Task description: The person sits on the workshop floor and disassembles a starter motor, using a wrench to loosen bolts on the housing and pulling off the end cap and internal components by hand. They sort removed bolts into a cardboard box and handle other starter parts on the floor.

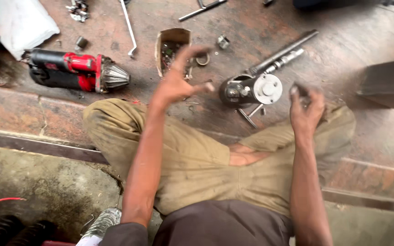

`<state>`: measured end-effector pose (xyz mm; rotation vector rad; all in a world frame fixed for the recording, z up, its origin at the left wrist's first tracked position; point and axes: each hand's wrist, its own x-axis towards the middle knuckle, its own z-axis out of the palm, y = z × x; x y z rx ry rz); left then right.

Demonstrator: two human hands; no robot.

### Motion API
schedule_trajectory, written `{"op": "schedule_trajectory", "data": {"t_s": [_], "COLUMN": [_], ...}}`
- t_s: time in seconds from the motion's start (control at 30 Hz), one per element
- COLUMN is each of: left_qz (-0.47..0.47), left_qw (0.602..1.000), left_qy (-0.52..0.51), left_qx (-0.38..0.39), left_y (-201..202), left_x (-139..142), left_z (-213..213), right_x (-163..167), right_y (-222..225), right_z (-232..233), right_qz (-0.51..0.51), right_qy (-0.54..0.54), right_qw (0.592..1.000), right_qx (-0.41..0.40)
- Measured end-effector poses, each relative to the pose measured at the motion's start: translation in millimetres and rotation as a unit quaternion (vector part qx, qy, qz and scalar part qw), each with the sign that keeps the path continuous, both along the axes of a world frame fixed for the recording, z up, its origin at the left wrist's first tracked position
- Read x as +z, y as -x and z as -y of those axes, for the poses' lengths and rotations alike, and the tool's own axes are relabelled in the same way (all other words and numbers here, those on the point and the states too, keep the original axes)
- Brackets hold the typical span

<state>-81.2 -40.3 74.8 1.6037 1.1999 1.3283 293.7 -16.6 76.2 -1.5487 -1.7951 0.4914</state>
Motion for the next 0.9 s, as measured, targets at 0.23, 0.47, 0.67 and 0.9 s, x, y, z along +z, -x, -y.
{"op": "schedule_trajectory", "data": {"t_s": [0.23, 0.47, 0.67, 0.9], "left_qz": [0.315, 0.029, 0.067, -0.04], "left_qw": [0.87, 0.931, 0.941, 0.94], "left_qy": [0.089, 0.106, 0.127, 0.103], "left_qx": [0.369, 0.349, 0.307, 0.323], "left_y": [95.6, 72.4, 56.0, 47.3], "left_x": [-29.6, -28.1, -16.8, -13.0], "left_z": [-9.8, -9.1, -22.4, -23.2], "right_x": [-96.9, -117.6, -169.6, -171.6], "right_y": [-6.8, -15.3, -82.3, -118.8], "right_z": [11.3, 11.6, 41.9, 65.6], "right_qz": [0.148, 0.186, 0.169, 0.154], "right_qy": [0.11, 0.117, 0.339, 0.301], "right_qw": [0.977, 0.946, 0.919, 0.934], "right_qx": [0.104, 0.239, 0.115, 0.118]}}
